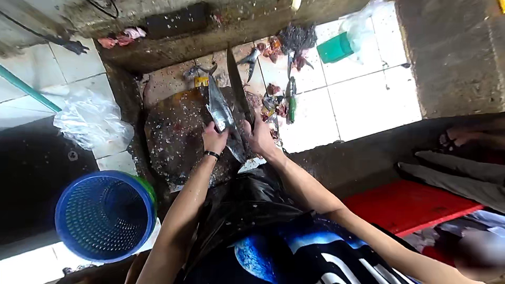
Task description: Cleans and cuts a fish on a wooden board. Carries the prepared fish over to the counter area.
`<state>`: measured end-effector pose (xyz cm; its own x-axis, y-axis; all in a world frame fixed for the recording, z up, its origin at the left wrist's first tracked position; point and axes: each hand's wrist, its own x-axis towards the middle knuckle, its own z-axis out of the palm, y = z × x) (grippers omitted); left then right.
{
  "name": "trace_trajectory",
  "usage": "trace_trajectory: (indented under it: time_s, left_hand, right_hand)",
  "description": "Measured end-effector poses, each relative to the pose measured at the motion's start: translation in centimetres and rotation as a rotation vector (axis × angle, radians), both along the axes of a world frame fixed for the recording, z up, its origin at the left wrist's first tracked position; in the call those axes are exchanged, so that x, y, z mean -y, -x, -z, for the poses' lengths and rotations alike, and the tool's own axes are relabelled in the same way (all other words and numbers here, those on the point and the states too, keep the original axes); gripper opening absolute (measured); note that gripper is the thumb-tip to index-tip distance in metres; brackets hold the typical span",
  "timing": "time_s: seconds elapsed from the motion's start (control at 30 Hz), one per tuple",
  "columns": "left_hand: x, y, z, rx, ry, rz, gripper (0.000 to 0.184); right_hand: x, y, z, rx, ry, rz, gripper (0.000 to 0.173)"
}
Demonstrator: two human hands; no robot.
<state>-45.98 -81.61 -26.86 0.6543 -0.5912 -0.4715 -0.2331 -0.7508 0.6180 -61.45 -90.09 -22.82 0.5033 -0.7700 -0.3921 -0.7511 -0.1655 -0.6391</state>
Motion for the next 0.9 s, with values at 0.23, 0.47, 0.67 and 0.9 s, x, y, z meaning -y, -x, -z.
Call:
trace_trajectory:
  time_s: [0.23, 0.47, 0.67, 0.9]
  left_hand:
    - [-0.4, -1.0, 0.7, -0.117, 0.009, -0.032, 0.064]
    - [-0.4, -1.3, 0.4, -0.153, -0.018, 0.001, 0.067]
    - [5.1, 1.7, -2.4, 0.108, -0.314, 0.068, 0.09]
    - [-3.0, -6.5, -3.5, -0.232, 0.098, 0.209, 0.059]
  right_hand:
    - [-0.6, 1.7, -0.2, -0.071, -0.127, -0.058, 0.043]
    - [-1.9, 3.2, -1.4, -0.073, -0.064, -0.026, 0.042]
    - [-0.6, 4.4, -1.4, -0.048, 0.041, 0.052, 0.045]
    - [1.8, 4.4, -3.1, -0.034, -0.03, 0.058, 0.044]
